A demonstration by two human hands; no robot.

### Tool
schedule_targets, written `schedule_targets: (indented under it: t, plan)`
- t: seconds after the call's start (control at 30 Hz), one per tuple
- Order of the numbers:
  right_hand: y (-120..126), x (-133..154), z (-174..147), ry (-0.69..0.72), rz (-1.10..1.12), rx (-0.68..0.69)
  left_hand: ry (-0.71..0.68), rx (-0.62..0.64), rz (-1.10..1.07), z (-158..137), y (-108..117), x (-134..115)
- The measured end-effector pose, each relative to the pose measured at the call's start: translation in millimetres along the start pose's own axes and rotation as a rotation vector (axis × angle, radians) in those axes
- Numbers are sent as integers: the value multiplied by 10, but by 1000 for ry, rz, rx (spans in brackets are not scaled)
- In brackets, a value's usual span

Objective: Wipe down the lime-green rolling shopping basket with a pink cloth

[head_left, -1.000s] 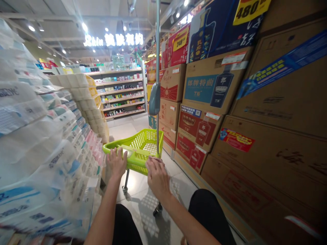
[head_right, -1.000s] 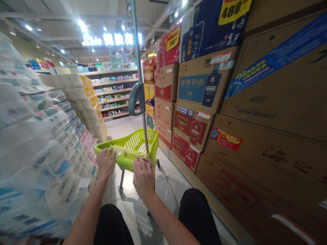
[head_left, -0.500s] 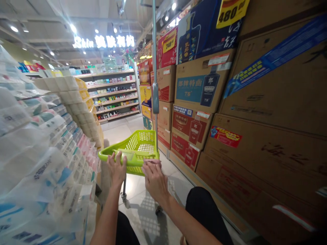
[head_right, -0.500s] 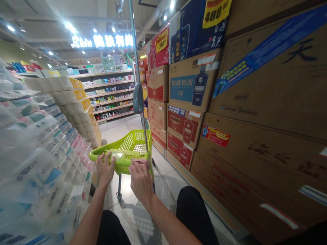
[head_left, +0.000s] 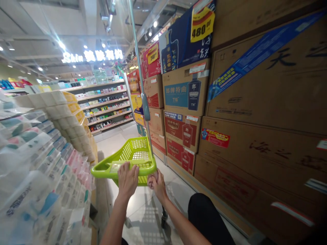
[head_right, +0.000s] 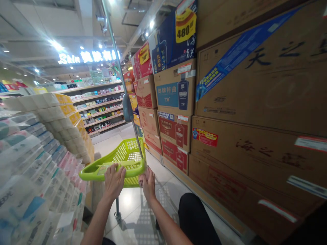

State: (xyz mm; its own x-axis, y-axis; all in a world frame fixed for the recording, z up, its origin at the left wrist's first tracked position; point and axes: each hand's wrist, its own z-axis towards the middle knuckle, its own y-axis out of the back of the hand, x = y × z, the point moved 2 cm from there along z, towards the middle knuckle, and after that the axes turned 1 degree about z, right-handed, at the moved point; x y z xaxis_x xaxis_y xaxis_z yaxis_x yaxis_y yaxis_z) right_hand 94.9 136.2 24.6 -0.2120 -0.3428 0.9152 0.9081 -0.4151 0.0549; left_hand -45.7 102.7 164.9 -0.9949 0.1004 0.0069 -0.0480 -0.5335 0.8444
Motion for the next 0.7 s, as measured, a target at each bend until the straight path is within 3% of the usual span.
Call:
schedule_targets:
  t: [0.17,0.3,0.47,0.53,0.63,0.7]
  plan:
    - [62,147,183,-27,61,-295,32,-17,23,-36,-17,55]
    - [-82,59,281,-47,120,-137,41,7,27,-37,-23,69]
    - [-224,-307,249,-370,277,-89,100,38,-13,-17,6,54]
    - [-210,-286,222,-295,273,-107,116,59,-59,-24,49,9]
    - [-156,-152,235,-50,151,-114,106,79,-132,-51,108,-82]
    - [-137,-127,283,-13,32,-96,98,86,-168,-63,113,-126]
